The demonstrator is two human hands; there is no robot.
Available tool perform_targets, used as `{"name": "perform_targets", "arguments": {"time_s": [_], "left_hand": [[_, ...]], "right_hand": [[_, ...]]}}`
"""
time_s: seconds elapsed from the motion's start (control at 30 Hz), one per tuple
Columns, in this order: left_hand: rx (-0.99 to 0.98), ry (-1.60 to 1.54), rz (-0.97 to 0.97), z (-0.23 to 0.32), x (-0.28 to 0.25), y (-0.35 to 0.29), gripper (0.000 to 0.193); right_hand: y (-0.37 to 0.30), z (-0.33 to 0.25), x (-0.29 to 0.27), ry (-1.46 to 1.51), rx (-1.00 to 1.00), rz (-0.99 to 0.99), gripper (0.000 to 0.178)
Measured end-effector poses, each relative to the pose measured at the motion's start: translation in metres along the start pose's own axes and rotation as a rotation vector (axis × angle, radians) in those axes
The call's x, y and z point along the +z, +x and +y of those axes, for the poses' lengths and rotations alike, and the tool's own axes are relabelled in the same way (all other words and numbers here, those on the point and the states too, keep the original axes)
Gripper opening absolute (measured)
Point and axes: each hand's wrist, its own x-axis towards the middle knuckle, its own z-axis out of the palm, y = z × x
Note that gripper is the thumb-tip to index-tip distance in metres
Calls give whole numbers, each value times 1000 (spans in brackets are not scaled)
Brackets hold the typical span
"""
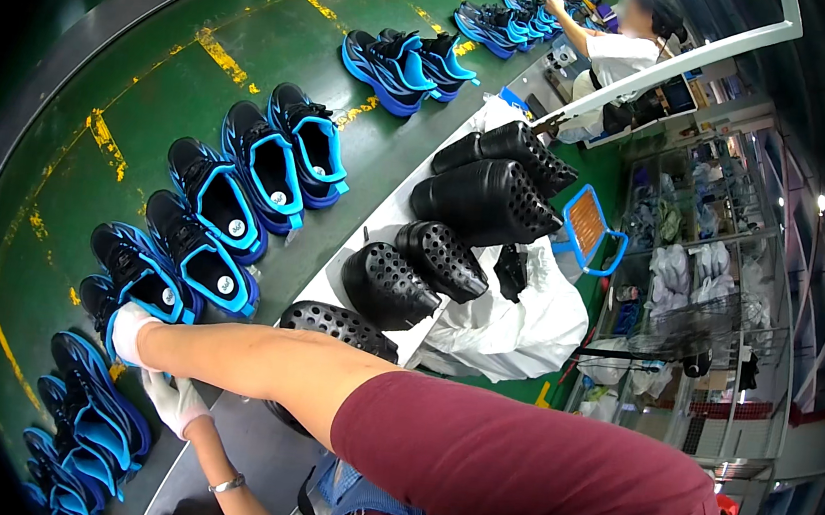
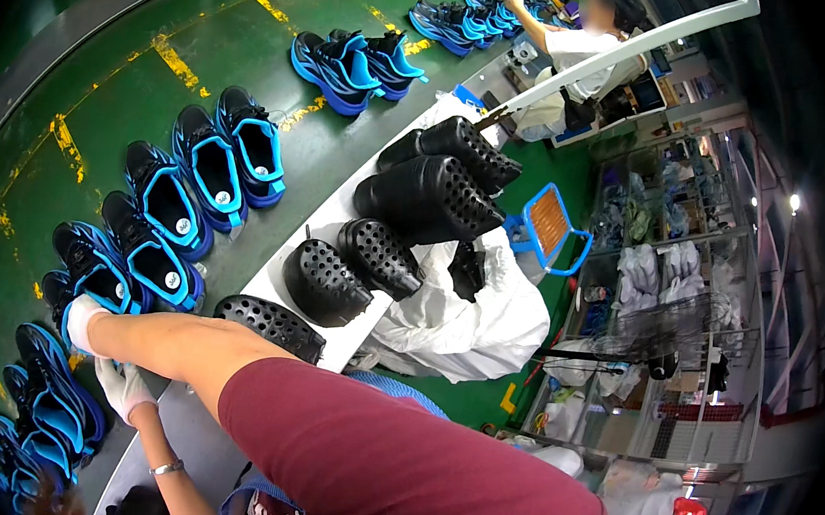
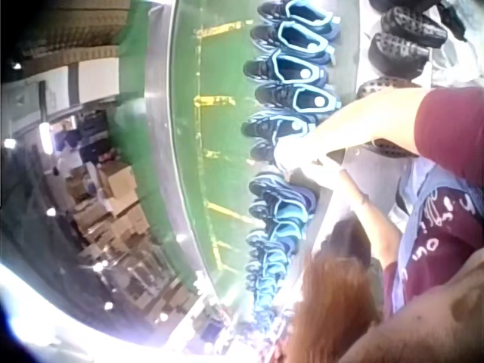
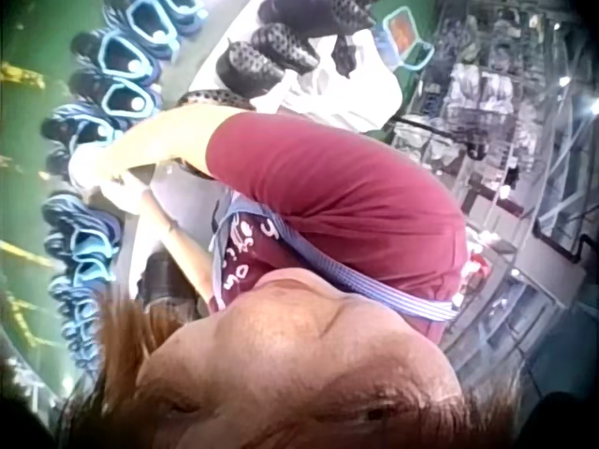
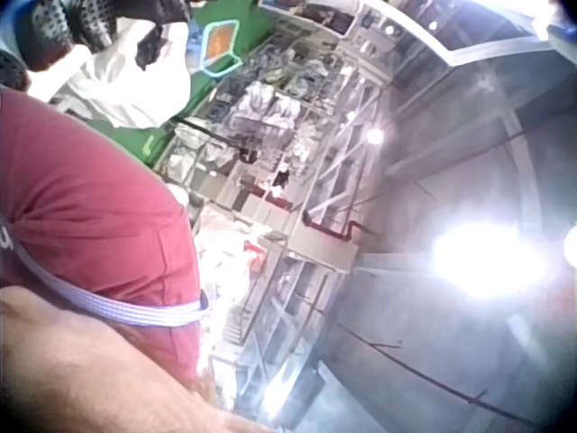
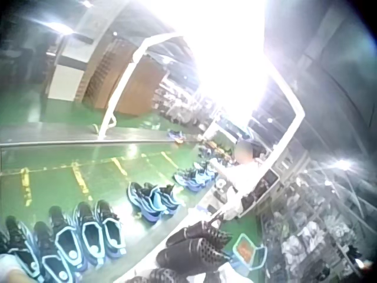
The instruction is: The person picks up black shoe components from a table, turns them over to view different sides, and places them onto a row of blue and black shoes on a conveyor belt.
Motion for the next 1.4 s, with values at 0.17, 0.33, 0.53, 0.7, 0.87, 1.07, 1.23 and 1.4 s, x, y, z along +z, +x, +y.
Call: {"name": "perform_targets", "arguments": {"time_s": [0.17, 0.33, 0.53, 0.7, 0.87, 1.07, 1.23, 1.4], "left_hand": [[60, 175, -24, -11, 12, 8, 48], [130, 126, 59, -43, 10, 9, 41], [91, 6, -2, -16, -18, 13, 33], [96, 17, 12, 9, -21, 0, 31], [1, -122, -87, 10, -27, -15, 53], [26, -293, -133, 50, -27, -96, 56], [22, -266, -150, 61, -27, -146, 54], [17, -214, -115, 59, -25, -163, 48]], "right_hand": [[-34, 6, -19, 78, 54, 107, 47], [-114, 9, -90, 279, 170, 66, 26], [-301, 38, -112, 520, 188, 398, 42], [-420, -17, -76, 425, 252, 149, 55], [-438, -40, -40, 406, 223, -157, 59], [-444, -34, -8, 409, 85, -109, 56], [-496, 16, -41, 489, 172, 194, 30], [-533, 87, 20, 167, 462, 332, 47]]}}
